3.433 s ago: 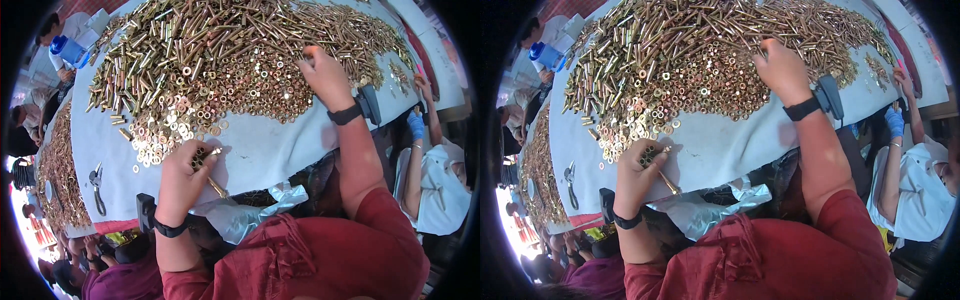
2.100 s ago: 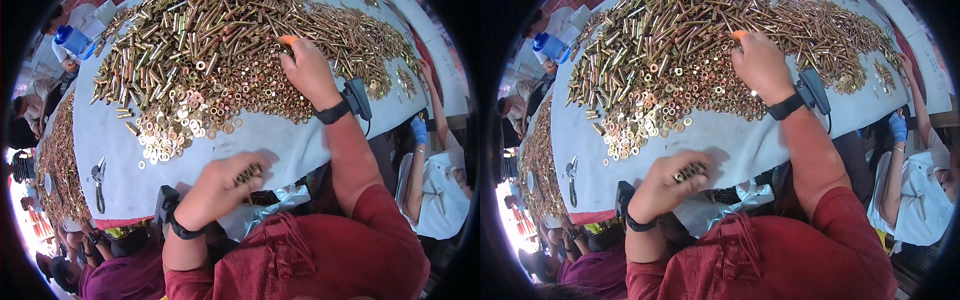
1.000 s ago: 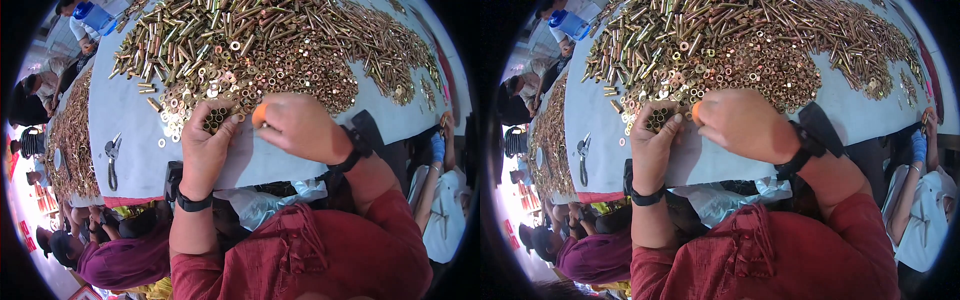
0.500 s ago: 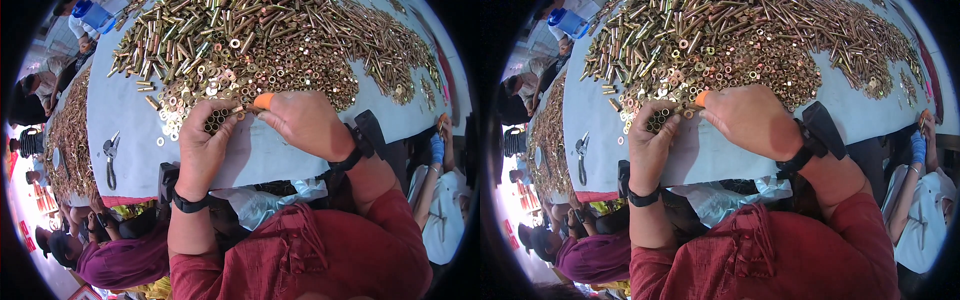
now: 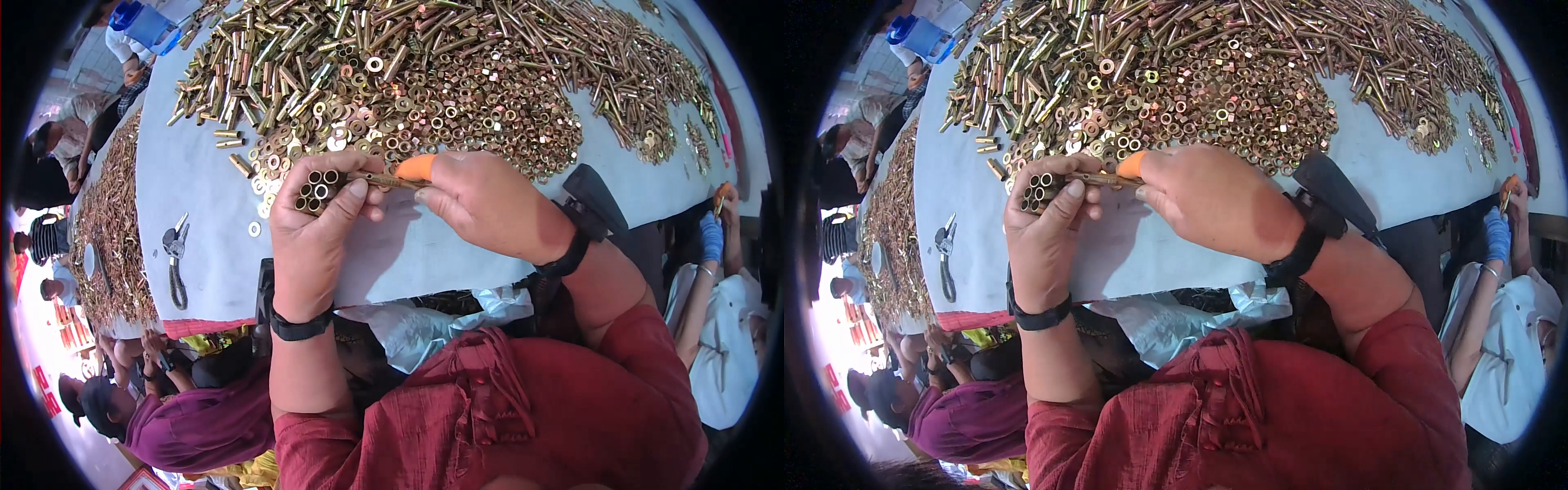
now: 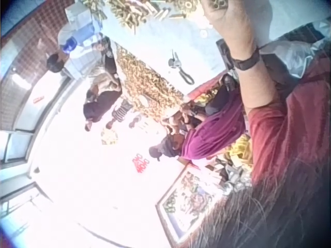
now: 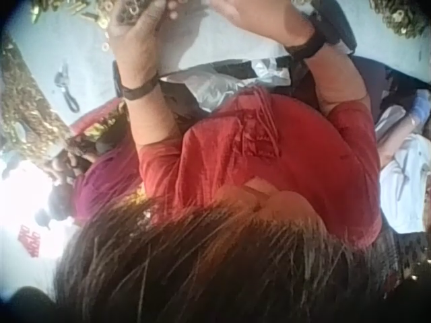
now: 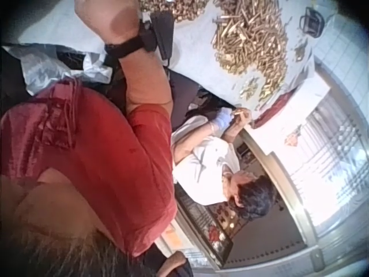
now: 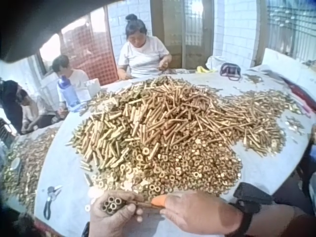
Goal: The person picks up a bolt and a washer, slides the washer onto the bolt, and places the assembled unit into a cluster held in their other hand. This process is repeated until the cluster is full.
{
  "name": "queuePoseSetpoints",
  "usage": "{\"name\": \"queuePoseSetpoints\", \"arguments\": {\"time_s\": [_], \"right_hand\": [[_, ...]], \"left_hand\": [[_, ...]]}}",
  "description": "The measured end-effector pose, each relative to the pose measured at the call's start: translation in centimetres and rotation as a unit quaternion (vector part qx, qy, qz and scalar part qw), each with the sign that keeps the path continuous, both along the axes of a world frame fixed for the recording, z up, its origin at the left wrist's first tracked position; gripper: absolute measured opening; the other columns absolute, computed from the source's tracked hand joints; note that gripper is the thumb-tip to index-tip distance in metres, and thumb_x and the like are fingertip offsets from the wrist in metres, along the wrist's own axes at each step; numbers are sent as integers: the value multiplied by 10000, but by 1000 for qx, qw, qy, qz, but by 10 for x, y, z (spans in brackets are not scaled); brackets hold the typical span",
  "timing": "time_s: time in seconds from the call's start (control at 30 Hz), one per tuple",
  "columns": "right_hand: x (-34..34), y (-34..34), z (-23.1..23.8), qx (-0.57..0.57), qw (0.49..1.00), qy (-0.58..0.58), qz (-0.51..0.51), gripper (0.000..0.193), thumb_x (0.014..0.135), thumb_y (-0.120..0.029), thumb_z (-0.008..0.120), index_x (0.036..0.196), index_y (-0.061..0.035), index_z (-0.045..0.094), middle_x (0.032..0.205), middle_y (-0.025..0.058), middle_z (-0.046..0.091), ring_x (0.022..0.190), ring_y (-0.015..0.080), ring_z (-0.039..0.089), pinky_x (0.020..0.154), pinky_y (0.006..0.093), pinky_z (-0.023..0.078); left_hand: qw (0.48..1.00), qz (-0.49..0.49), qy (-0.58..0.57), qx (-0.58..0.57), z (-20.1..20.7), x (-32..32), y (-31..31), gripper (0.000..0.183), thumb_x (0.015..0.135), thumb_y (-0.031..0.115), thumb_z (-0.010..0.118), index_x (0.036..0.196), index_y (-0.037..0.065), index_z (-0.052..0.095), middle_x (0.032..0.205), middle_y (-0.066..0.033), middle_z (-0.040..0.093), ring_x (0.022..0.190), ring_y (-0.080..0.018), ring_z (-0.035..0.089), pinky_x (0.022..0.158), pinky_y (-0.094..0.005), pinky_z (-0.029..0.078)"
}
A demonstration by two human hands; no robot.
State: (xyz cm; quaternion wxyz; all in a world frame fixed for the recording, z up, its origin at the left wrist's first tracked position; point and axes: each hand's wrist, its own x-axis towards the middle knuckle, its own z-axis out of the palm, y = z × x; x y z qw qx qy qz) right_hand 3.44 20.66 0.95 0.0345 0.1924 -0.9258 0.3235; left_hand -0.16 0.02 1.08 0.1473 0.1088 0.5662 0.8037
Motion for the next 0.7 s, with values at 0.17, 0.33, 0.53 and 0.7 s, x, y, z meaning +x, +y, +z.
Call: {"name": "queuePoseSetpoints", "arguments": {"time_s": [0.17,0.33,0.53,0.7], "right_hand": [[4,-15,1,-217,967,-136,-1,607,882,-32,612,1443,-66,383,741,54,617,657,149,619,633,281,497],[5,-20,-1,-290,950,-121,0,666,889,-33,623,1480,-100,323,737,11,615,654,90,588,631,258,487],[-6,2,15,-111,991,-54,-54,317,859,-143,675,1152,-42,607,837,112,661,724,264,656,641,365,515],[-4,-1,-8,94,990,92,-48,208,816,-200,713,972,-76,654,800,97,574,737,305,616,629,400,497]], "left_hand": [[997,-2,-82,6,1,4,7,247,934,7,610,1177,-17,571,1003,-126,685,720,-111,620,584,-216,507],[988,-37,-149,32,0,3,4,280,940,63,629,1203,-7,561,941,-102,685,626,-95,589,480,-194,449],[983,-28,-168,72,-1,6,2,221,951,120,637,1135,19,570,875,-82,668,580,-90,549,454,-200,408],[992,53,-115,0,1,-2,-2,185,953,133,640,1099,30,592,813,-39,637,561,-77,512,461,-201,392]]}}
